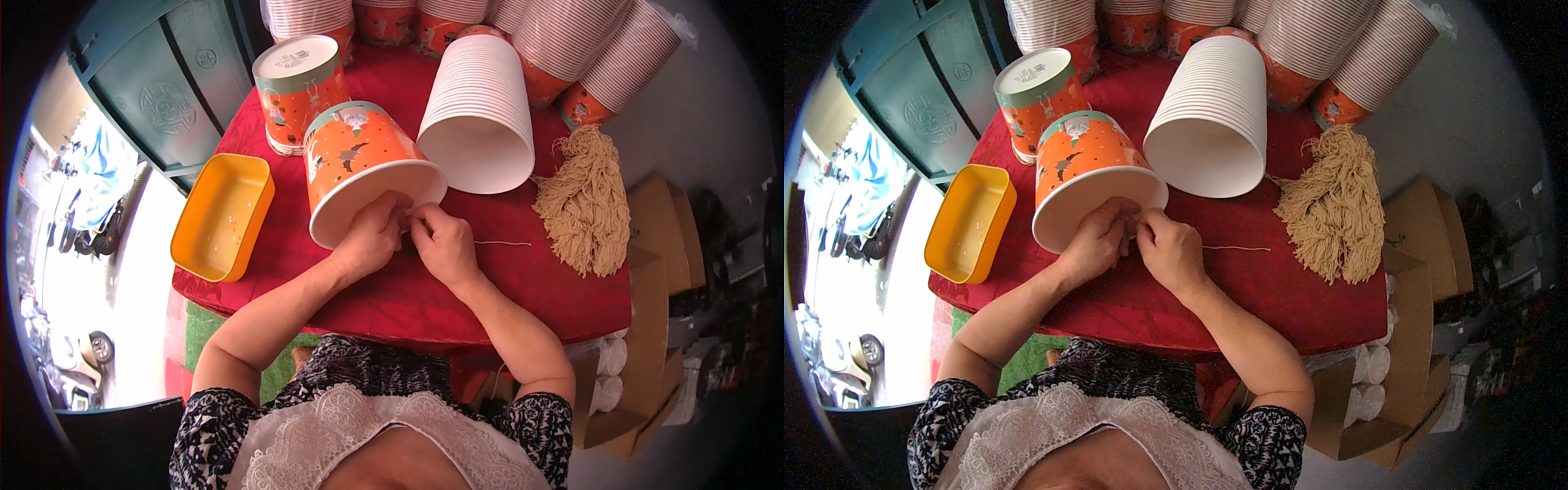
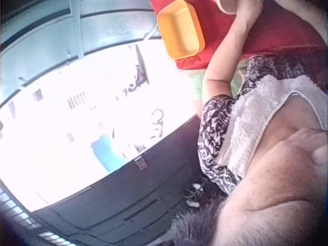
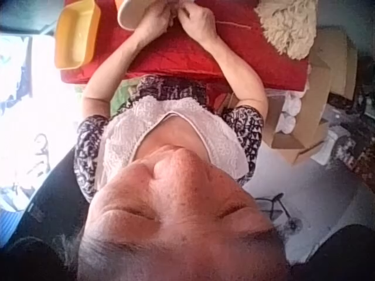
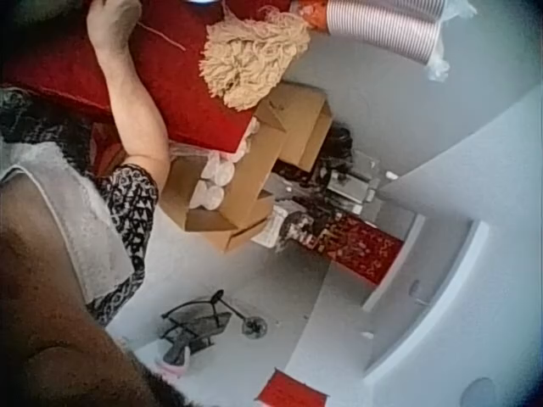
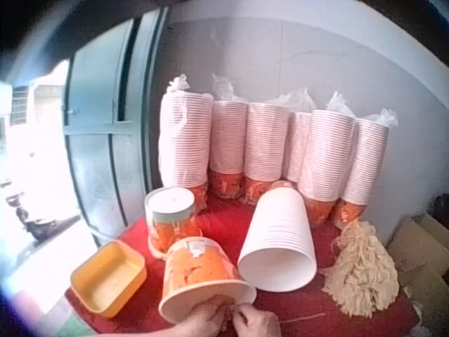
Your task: Threading elastic strings through holes in paper buckets to create handles.
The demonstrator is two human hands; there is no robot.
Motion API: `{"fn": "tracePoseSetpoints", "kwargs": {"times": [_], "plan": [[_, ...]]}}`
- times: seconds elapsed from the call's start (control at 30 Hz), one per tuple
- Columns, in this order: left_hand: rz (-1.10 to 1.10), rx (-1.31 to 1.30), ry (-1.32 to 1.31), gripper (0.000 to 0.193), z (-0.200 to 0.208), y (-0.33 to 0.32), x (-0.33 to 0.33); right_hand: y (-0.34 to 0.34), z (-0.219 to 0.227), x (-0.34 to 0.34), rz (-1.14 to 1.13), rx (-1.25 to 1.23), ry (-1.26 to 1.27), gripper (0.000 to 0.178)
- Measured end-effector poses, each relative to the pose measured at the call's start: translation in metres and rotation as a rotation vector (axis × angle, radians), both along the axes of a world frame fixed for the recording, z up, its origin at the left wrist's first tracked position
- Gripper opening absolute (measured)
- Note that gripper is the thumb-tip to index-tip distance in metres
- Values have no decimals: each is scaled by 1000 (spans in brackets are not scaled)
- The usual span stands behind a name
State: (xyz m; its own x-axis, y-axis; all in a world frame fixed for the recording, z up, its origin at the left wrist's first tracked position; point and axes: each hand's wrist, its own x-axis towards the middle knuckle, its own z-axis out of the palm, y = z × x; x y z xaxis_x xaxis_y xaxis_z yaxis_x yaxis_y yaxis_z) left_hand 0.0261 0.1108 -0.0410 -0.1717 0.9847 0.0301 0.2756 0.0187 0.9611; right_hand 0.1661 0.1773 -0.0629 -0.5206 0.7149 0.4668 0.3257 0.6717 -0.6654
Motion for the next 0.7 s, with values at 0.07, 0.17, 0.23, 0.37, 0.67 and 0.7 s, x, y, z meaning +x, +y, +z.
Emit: {"fn": "tracePoseSetpoints", "kwargs": {"times": [0.07, 0.17, 0.23, 0.37, 0.67, 0.7], "plan": [[-10, 41, -19, 22, -12, 2, -3, 0, 1, 0, 1, -13, 5, 5], [-8, 136, 40, 23, -22, 5, -6, 0, 2, -1, -1, -17, 23, 6], [5, 191, 119, 24, -29, 7, -8, -1, 1, -2, -3, -6, 36, 7], [86, 283, 310, 21, -21, 3, -6, 0, -2, -4, -29, 0, 6, 8], [160, 296, 487, 10, -21, 2, -4, -3, -1, -4, -41, 7, -11, 9], [159, 313, 501, 10, -23, 1, -4, -4, -1, -4, -43, -10, -21, 9]]}}
